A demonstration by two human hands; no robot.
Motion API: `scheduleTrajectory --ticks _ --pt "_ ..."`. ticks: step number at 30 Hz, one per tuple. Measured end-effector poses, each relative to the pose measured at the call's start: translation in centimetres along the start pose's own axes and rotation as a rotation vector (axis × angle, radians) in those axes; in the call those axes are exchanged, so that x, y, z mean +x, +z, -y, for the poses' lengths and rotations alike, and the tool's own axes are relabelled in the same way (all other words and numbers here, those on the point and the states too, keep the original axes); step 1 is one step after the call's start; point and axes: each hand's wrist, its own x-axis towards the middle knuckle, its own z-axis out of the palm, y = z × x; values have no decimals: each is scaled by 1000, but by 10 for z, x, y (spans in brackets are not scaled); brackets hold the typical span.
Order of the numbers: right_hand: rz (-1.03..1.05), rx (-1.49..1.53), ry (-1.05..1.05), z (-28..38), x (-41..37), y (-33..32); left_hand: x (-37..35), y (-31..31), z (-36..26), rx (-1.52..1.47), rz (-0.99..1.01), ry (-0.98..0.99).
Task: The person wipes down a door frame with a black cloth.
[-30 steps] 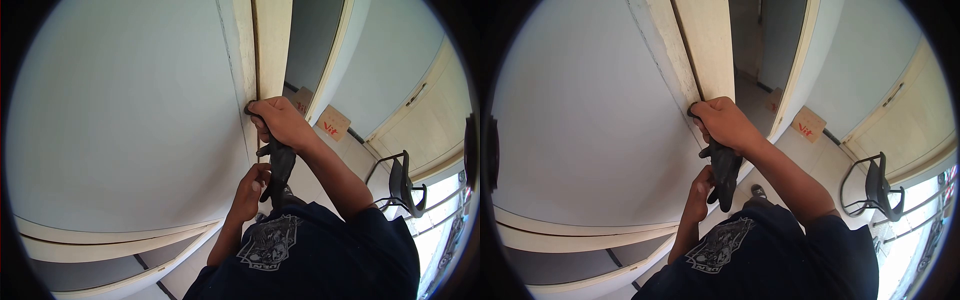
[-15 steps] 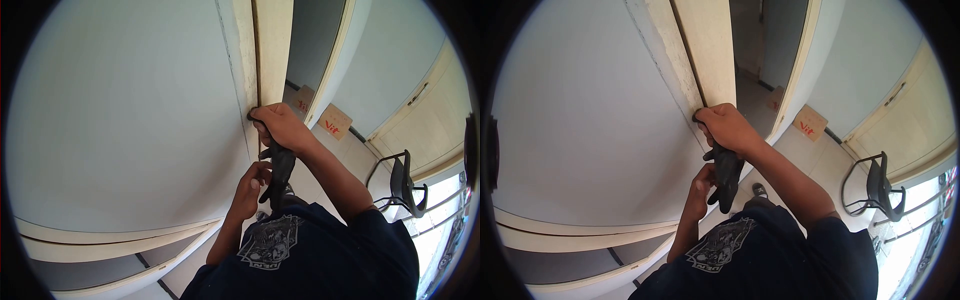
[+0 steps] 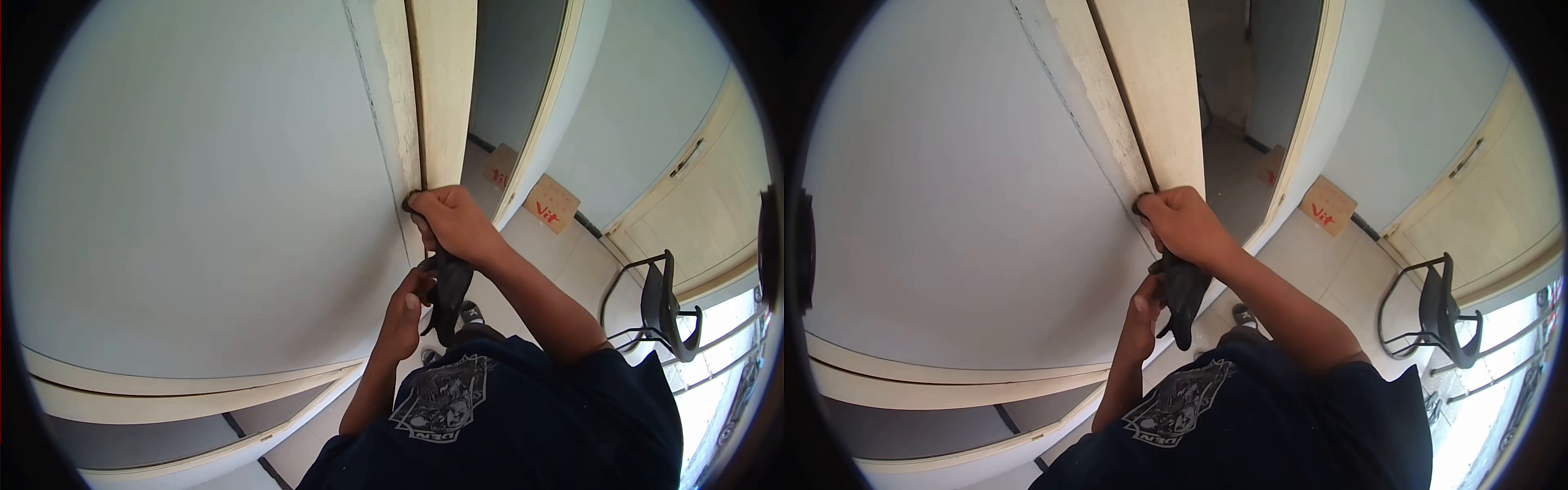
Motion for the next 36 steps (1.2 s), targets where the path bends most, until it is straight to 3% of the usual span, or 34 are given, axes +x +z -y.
scheduleTrajectory --ticks 4,6,9,11,14,20,27,34,36 --pt "-13 -16 -17 -5 1 0 3 2 -1 27 -9 18" --pt "-33 -56 -160 20 -3 -3 5 1 -1 -10 24 20" --pt "34 12 -137 29 1 -6 3 -2 -6 -10 2 20" --pt "47 30 -142 -16 12 -2 2 -4 -4 -13 4 38" --pt "47 -82 57 -71 19 -2 -4 1 1 15 3 7" --pt "32 68 -175 22 9 -7 -12 7 -14 53 -58 -29" --pt "7 14 60 -77 17 3 -18 1 -4 64 -65 0" --pt "87 95 -135 19 12 -6 -24 26 -16 44 -195 -1" --pt "64 51 -105 -11 15 -2 -29 20 -14 70 -184 -14"
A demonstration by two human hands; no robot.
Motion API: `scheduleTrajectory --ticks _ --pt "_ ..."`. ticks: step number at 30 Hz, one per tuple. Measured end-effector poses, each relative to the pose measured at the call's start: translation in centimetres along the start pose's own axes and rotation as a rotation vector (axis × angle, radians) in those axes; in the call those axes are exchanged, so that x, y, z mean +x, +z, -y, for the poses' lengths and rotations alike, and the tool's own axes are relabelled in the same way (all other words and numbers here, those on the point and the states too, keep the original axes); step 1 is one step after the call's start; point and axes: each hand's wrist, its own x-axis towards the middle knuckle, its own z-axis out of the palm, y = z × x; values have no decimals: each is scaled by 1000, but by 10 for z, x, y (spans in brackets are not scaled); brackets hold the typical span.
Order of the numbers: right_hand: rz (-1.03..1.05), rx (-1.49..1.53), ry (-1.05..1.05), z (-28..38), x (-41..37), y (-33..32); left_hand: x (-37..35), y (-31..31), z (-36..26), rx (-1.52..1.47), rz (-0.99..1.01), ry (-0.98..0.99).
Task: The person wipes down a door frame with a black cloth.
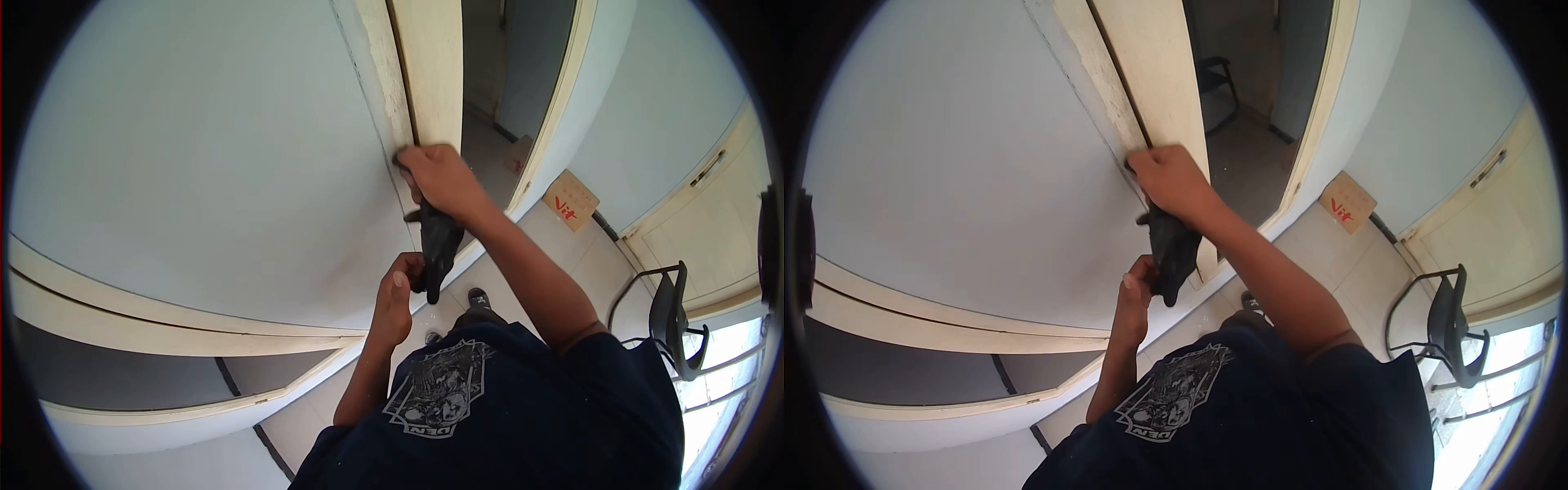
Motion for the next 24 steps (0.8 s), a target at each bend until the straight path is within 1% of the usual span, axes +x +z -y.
scheduleTrajectory --ticks 2,4,5,7,8,9,10,11,12,13,14,15,17,18,20,21,23,24 --pt "-11 -61 42 -42 0 0 -5 -1 1 11 -3 -15" --pt "-5 -184 180 -74 -10 -6 -5 3 0 -7 -147 -61" --pt "6 -183 182 -78 -18 -13 -7 8 -8 -4 -156 -64" --pt "58 -177 -30 -80 -29 -19 -5 12 -21 94 -292 -10" --pt "74 -177 -24 -77 -38 -23 -5 9 -21 -16 -307 -24" --pt "137 -150 -57 -60 -50 -27 -3 10 -25 -15 -323 -29" --pt "198 -121 -90 -47 -60 -32 -1 13 -34 5 -286 3" --pt "211 -118 -85 -43 -67 -37 1 17 -43 27 -246 35" --pt "254 -167 -157 -39 -73 -42 4 24 -51 30 -260 29" --pt "297 -216 -230 -36 -79 -46 6 31 -57 8 -250 89" --pt "307 -208 -263 -33 -84 -47 7 37 -62 -13 -242 148" --pt "322 -205 -260 -34 -87 -50 8 41 -64 -11 -256 145" --pt "383 -240 -363 -33 -87 -59 13 49 -70 54 -198 193" --pt "399 -235 -364 -30 -85 -65 15 52 -72 59 -214 192" --pt "528 -160 -250 -23 -82 -83 19 57 -76 -4 -229 106" --pt "545 -154 -247 -26 -80 -91 22 60 -80 0 -247 101" --pt "698 -16 -65 -35 -72 -110 34 66 -90 -40 -290 73" --pt "719 -13 -60 -38 -69 -116 36 66 -91 49 -287 33"
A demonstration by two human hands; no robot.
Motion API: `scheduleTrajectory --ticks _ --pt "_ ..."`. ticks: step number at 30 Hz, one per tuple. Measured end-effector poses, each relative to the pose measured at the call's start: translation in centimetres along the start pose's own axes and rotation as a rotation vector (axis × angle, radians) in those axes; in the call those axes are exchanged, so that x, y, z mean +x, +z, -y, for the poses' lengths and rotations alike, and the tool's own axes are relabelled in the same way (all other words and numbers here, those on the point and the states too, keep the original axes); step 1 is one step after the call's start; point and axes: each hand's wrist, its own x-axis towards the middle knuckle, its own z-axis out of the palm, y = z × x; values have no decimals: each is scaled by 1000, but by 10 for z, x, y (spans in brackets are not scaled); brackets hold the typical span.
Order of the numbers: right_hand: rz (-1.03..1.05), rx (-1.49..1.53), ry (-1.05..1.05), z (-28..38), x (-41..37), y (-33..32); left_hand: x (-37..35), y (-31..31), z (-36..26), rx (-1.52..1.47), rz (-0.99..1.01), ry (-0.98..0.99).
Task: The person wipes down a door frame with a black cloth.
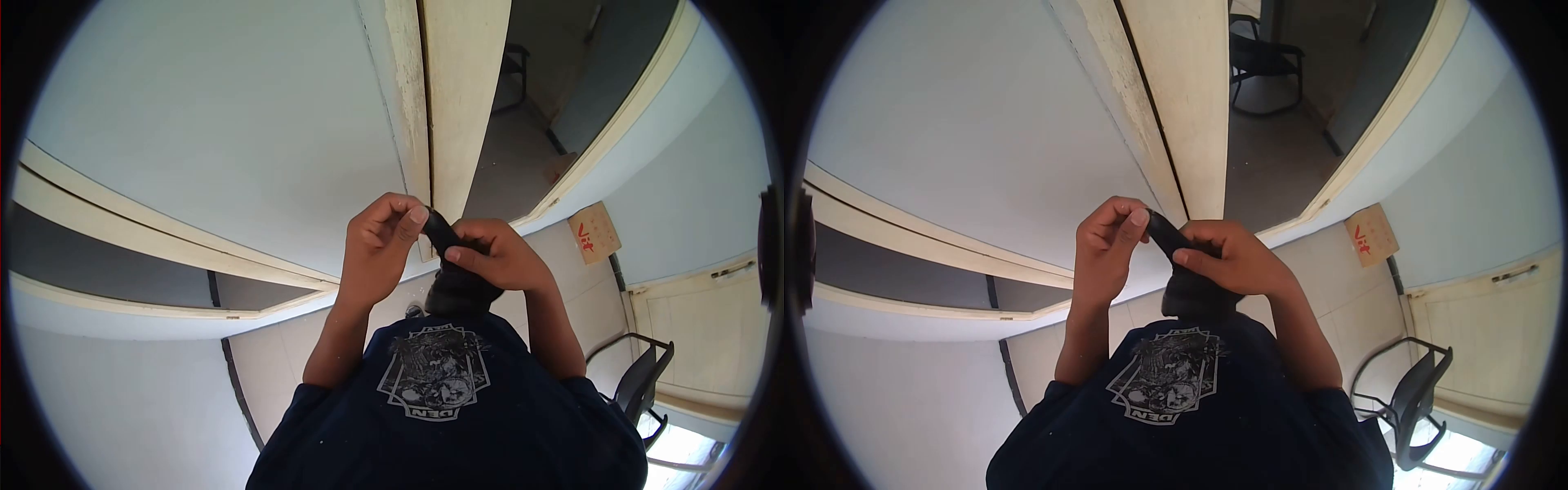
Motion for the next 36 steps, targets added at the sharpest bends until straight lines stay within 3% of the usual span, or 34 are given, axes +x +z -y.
scheduleTrajectory --ticks 5,7,8,13,15,16,17,19,21,23,27,29,30,31,33,36 --pt "-132 300 -136 0 -8 -28 10 22 -1 61 125 -31" --pt "-179 385 -177 0 -10 -39 6 30 -3 112 290 -250" --pt "-183 385 -216 -2 -11 -44 6 34 0 85 338 -271" --pt "-190 369 -230 -6 -17 -65 10 58 9 103 216 -263" --pt "-458 344 -242 1 -15 -62 15 67 12 112 140 -241" --pt "-515 228 -378 -3 -12 -65 18 73 16 120 31 -217" --pt "-497 237 -377 -5 -15 -71 19 76 19 130 -81 -194" --pt "-476 -345 -544 -2 -27 -83 20 78 18 134 -149 -247" --pt "-371 -340 -460 5 -28 -80 15 81 20 135 -207 -312" --pt "-199 -279 -250 -6 -21 -80 13 86 23 -12 -185 -360" --pt "-203 -120 -272 -35 -16 -92 10 82 25 -107 -98 -348" --pt "-246 -94 -335 -27 -8 -88 6 71 39 43 96 -224" --pt "-285 -67 -396 -22 -4 -82 7 66 38 107 145 -261" --pt "-295 -77 -403 -16 -1 -73 8 64 38 106 157 -252" --pt "-251 459 -231 -5 8 -56 11 66 38 221 153 -287" --pt "-286 394 -265 -3 26 -39 11 59 25 228 146 -198"
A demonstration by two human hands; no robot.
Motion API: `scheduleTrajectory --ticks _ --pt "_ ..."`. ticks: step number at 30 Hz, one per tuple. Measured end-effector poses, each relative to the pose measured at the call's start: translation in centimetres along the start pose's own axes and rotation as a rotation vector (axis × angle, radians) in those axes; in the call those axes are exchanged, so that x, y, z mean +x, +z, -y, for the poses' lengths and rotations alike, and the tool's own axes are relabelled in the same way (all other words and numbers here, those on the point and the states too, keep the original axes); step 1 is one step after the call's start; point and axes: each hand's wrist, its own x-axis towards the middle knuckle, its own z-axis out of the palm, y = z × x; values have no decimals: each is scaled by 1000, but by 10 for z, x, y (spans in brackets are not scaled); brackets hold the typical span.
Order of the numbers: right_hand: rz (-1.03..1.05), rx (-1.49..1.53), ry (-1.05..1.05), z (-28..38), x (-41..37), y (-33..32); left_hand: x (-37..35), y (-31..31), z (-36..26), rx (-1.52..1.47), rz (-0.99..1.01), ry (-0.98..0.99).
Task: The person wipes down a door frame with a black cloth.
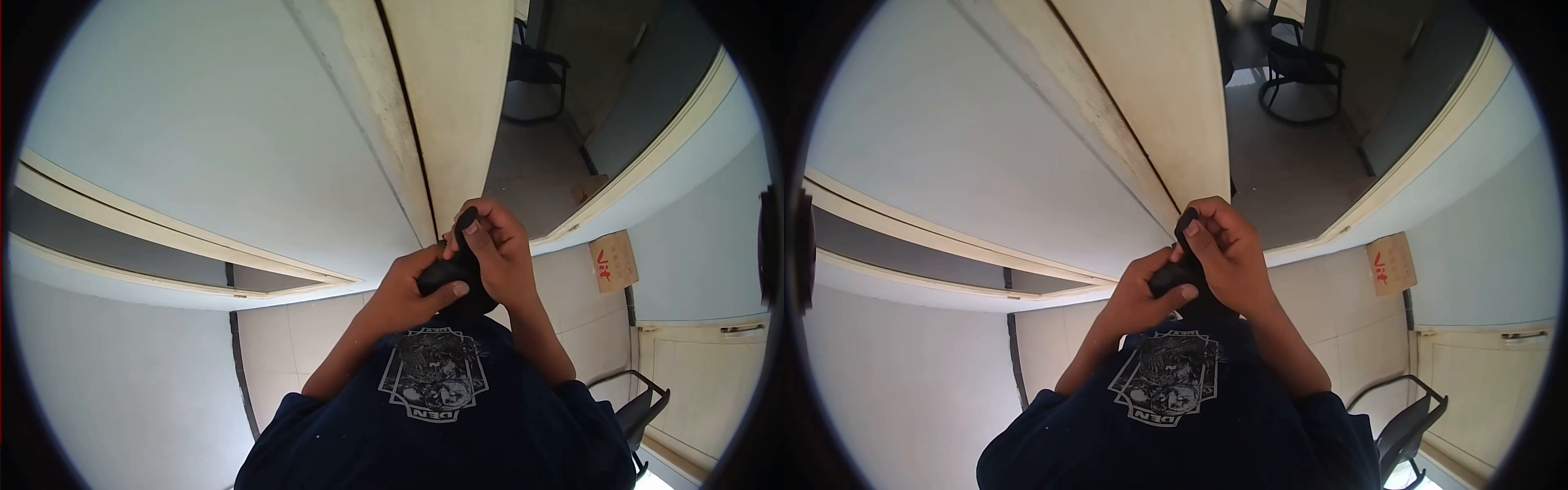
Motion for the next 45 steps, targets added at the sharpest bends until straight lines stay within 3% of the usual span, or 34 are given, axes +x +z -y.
scheduleTrajectory --ticks 7,10,17,22,26,28,29,31,33,35,45 --pt "-259 -244 -70 2 27 44 -13 -40 21 44 183 43" --pt "-325 -261 -77 1 38 62 -13 -59 21 -94 260 -62" --pt "-484 -322 -173 6 58 103 -10 -93 23 -104 244 65" --pt "-604 -635 -21 -16 69 101 -9 -112 24 -129 305 5" --pt "-724 -645 -8 -26 63 105 -12 -120 28 -131 336 2" --pt "-842 -446 -237 -12 61 120 -10 -124 30 -135 327 54" --pt "-852 -449 -238 -4 62 126 -8 -127 33 -163 325 43" --pt "-944 -630 -532 8 69 131 -5 -131 35 -194 328 30" --pt "-938 -716 -625 9 76 126 -2 -134 26 -256 351 26" --pt "-917 -1083 -776 7 81 124 -1 -133 25 -269 350 36" --pt "-770 -1165 -714 -12 66 126 0 -135 36 -282 351 2"
